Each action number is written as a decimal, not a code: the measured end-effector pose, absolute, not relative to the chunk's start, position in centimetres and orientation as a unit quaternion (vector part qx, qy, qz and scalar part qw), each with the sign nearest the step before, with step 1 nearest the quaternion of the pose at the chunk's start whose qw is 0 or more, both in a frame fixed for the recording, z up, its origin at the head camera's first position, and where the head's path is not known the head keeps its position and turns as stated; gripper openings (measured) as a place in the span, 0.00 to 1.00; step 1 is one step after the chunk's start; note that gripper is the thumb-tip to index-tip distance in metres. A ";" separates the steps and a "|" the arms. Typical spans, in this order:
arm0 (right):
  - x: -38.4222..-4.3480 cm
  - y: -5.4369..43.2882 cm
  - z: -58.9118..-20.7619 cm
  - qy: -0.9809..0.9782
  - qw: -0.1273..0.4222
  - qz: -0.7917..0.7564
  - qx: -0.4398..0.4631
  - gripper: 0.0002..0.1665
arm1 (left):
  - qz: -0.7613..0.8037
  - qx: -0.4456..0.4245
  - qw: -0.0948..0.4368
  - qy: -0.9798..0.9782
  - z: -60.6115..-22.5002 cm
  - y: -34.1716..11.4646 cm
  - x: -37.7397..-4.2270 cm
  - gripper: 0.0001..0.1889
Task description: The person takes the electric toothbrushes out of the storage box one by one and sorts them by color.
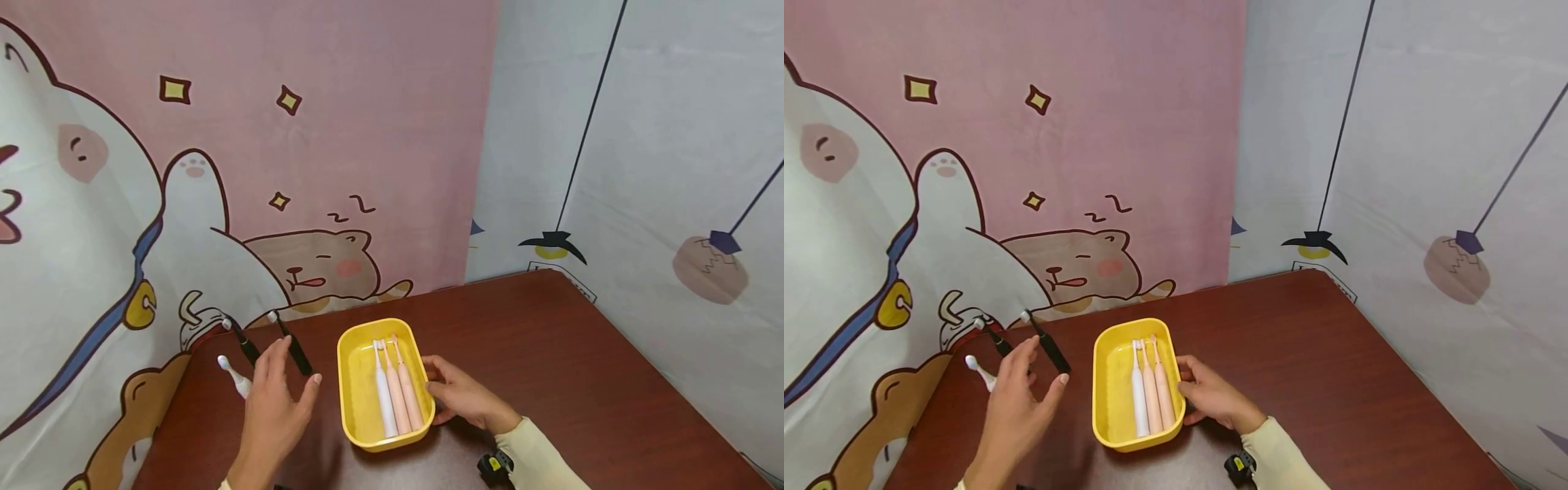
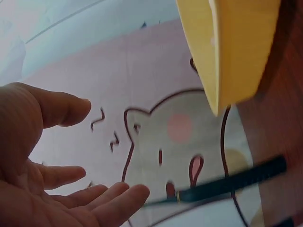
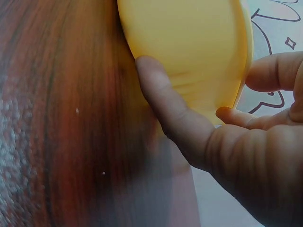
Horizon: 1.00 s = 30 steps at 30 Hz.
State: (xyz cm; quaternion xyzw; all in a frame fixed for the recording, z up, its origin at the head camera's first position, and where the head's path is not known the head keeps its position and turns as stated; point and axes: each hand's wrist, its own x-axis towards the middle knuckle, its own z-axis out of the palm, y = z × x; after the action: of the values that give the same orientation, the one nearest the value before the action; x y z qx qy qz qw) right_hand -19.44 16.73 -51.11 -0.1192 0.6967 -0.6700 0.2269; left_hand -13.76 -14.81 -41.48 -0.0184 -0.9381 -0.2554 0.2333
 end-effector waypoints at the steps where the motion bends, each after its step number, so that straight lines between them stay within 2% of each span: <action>1: -19.4 16.7 -51.1 0.696 0.226 -0.671 -0.119 0.31 | -0.255 -0.028 0.223 -0.941 -41.5 -14.4 -14.1 0.45; 9: -19.4 16.7 -51.1 0.694 0.225 -0.673 -0.124 0.31 | -0.247 -0.067 0.133 -0.958 -42.8 -11.2 -16.4 0.41; 20: -19.6 16.7 -50.9 0.694 0.227 -0.672 -0.125 0.32 | -0.173 -0.134 0.047 -0.975 -45.8 -8.1 -18.5 0.32; 30: -19.5 16.8 -51.0 0.691 0.227 -0.675 -0.125 0.32 | -0.143 -0.132 -0.026 -0.980 -47.3 -6.4 -19.6 0.35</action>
State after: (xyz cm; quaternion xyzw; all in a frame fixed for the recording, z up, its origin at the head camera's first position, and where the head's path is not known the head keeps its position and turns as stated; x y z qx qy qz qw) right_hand -19.51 16.83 -51.01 -0.1253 0.6910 -0.6746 0.2275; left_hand -19.56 -6.41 -47.31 -0.1323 -0.9804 -0.1432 -0.0263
